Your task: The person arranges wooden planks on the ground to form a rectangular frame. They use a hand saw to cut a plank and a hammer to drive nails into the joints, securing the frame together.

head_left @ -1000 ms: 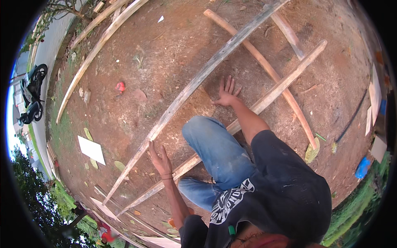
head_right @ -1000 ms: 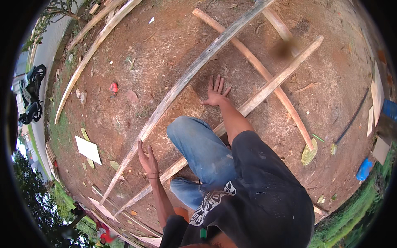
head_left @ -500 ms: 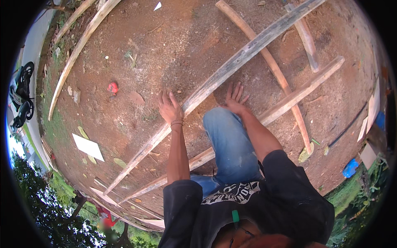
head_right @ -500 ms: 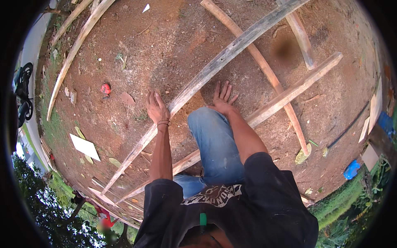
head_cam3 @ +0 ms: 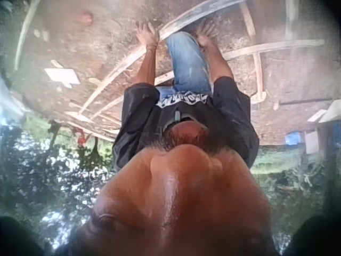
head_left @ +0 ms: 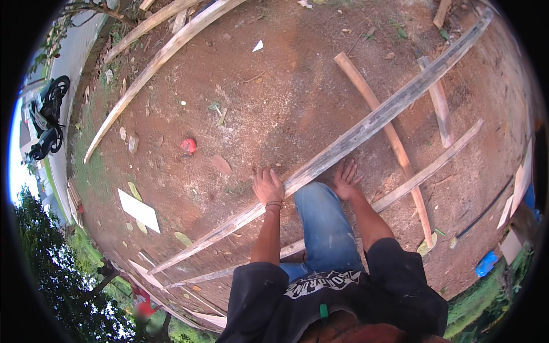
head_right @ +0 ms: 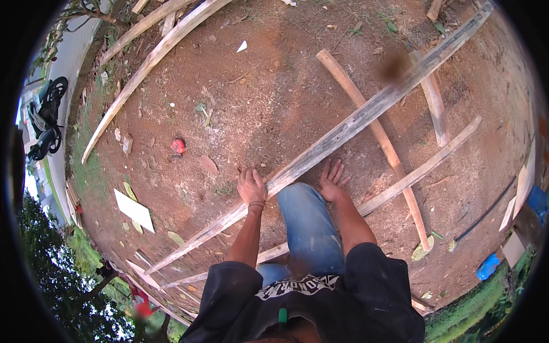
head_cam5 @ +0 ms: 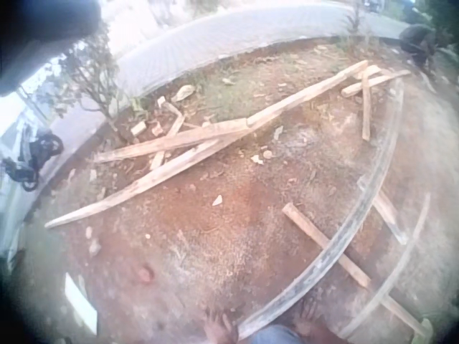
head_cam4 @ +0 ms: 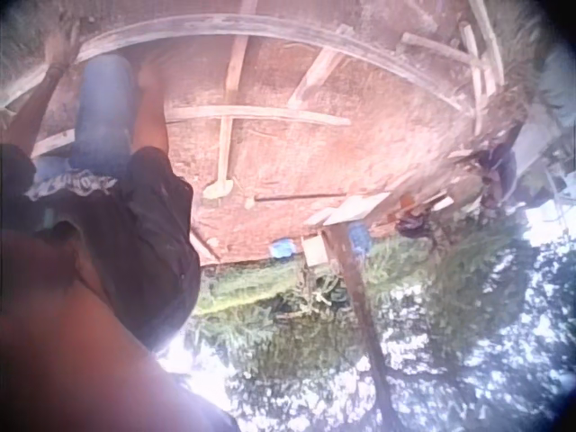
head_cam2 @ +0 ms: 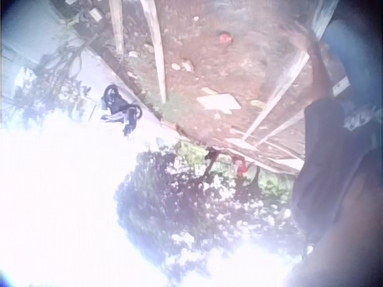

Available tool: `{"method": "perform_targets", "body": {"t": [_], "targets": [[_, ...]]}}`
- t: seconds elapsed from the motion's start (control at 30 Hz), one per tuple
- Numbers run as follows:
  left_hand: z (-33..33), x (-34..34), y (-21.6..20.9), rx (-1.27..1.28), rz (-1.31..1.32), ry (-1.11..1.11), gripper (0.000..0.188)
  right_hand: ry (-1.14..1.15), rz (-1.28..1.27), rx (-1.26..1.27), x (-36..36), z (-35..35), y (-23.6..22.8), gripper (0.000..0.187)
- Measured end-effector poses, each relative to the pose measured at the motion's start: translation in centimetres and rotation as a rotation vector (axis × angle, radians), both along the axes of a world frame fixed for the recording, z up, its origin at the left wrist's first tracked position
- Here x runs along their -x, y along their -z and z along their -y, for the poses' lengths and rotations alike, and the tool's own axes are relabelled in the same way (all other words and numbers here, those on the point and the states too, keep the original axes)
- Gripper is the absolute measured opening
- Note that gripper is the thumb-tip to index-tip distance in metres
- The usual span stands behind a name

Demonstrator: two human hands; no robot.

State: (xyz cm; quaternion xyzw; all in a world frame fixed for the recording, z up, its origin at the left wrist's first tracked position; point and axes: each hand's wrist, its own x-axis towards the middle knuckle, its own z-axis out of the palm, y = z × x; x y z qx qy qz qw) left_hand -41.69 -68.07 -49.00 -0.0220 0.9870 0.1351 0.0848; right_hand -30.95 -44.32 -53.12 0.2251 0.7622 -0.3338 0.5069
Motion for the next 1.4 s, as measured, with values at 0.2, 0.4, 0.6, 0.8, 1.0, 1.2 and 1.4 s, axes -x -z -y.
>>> {"method": "perform_targets", "body": {"t": [0.2,0.4,0.6,0.8,1.0,1.2,1.4], "targets": [[-0.2,0.2,-0.4,-0.083,0.099,-0.009,0.029,0.007,-0.029,-0.045,-0.6,-0.1,1.3,0.116],[0.0,0.6,-0.5,-0.139,0.131,0.029,0.031,-0.145,0.147,-0.03,-0.5,-0.1,1.9,0.112],[0.5,0.3,-0.6,-0.142,0.237,0.014,0.035,-0.128,0.108,0.012,-3.0,-0.2,4.5,0.122],[0.5,0.8,-1.0,-0.092,0.258,0.061,0.042,-0.266,0.278,0.06,-0.8,-1.0,2.8,0.117],[0.9,0.3,-0.2,-0.129,0.28,0.026,0.049,-0.676,0.396,0.299,8.0,-4.1,-4.4,0.072],[0.7,0.9,-0.9,-0.201,0.345,-0.044,0.048,-0.07,-0.398,0.524,34.7,-4.1,-12.9,0.041],[0.9,0.9,-1.1,-0.193,0.353,-0.019,0.044,-0.14,-1.372,0.026,61.4,0.4,-5.6,0.036]]}}
